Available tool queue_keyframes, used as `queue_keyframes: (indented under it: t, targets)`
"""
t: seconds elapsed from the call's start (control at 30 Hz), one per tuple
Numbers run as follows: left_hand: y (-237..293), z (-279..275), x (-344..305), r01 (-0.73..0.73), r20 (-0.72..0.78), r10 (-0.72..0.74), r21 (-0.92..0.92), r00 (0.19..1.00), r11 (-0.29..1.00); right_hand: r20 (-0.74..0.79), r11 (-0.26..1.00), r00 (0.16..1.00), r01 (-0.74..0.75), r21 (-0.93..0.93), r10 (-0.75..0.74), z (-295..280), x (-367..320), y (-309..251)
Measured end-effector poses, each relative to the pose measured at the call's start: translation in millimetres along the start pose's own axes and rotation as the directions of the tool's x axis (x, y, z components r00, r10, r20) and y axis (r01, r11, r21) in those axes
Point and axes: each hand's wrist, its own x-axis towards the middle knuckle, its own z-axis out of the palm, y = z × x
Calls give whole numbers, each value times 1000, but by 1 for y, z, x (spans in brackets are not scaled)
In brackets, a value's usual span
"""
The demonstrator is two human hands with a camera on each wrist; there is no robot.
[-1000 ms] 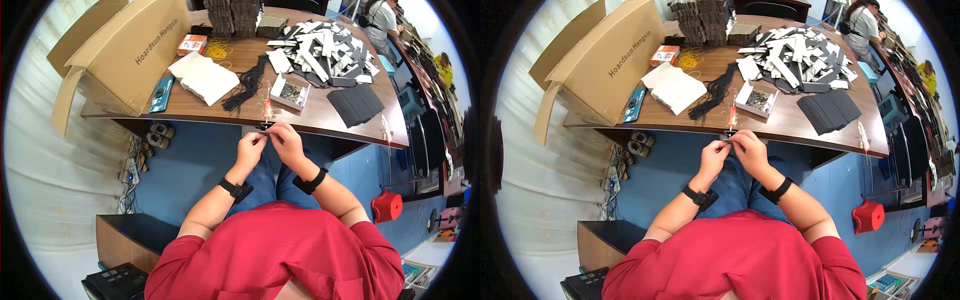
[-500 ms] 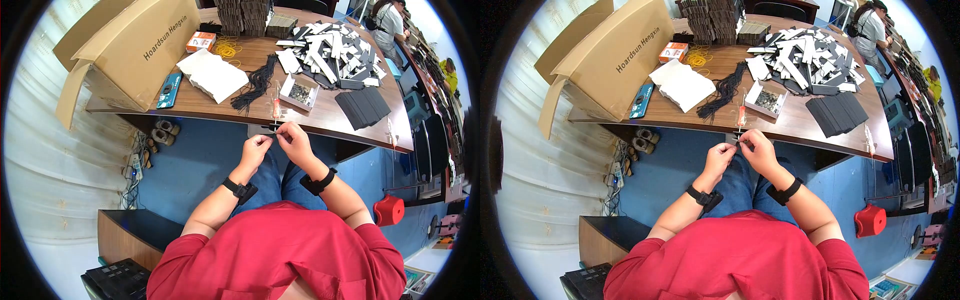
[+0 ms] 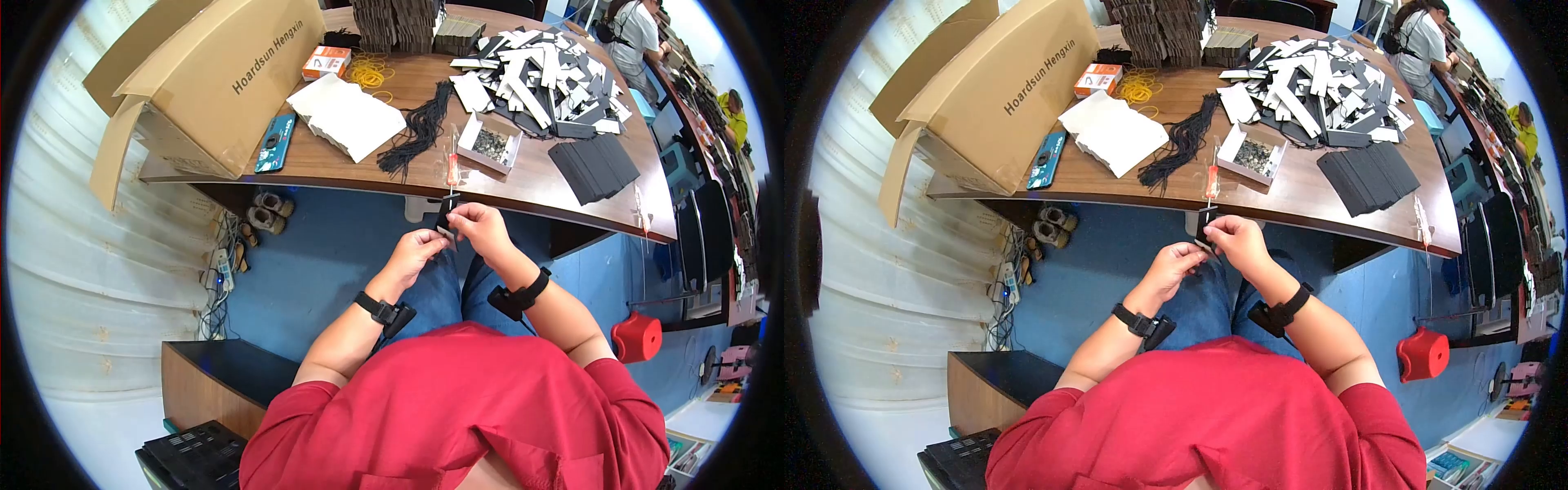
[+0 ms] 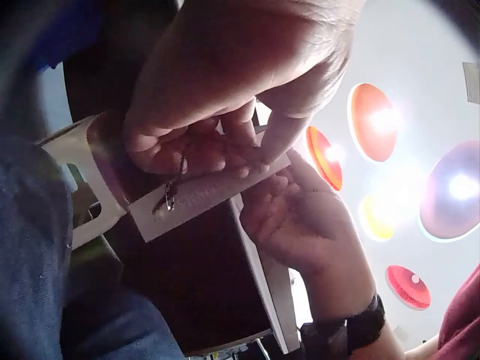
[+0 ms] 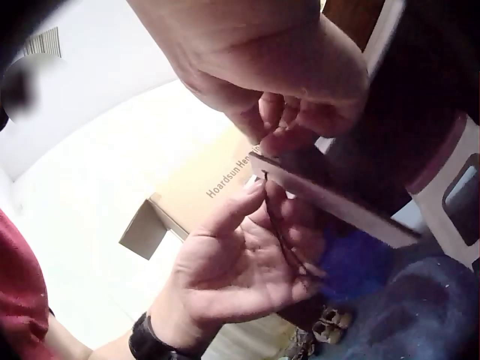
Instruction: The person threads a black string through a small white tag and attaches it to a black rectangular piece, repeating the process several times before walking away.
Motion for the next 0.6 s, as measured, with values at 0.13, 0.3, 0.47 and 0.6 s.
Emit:
queue_keyframes:
  t: [0.13, 0.3, 0.47, 0.6]
  targets:
    - [6, -2, -11, 11, -2, -11, 58, 1000, 998, -131, 997, 991, 5, -76, -15, 5, -5, -11]
    - [10, -17, -27, 74, 23, -71, -142, 997, 987, 72, 824, 972, -229, 518, 225, -9, -2, -15]
    - [31, -18, -36, 41, -15, -45, -183, 999, 982, 509, 224, 847, -532, 817, 155, -18, -5, -19]
    - [41, -6, -36, -101, -167, 79, -132, 983, 986, 406, 543, 904, -411, 732, 138, -17, -18, -26]
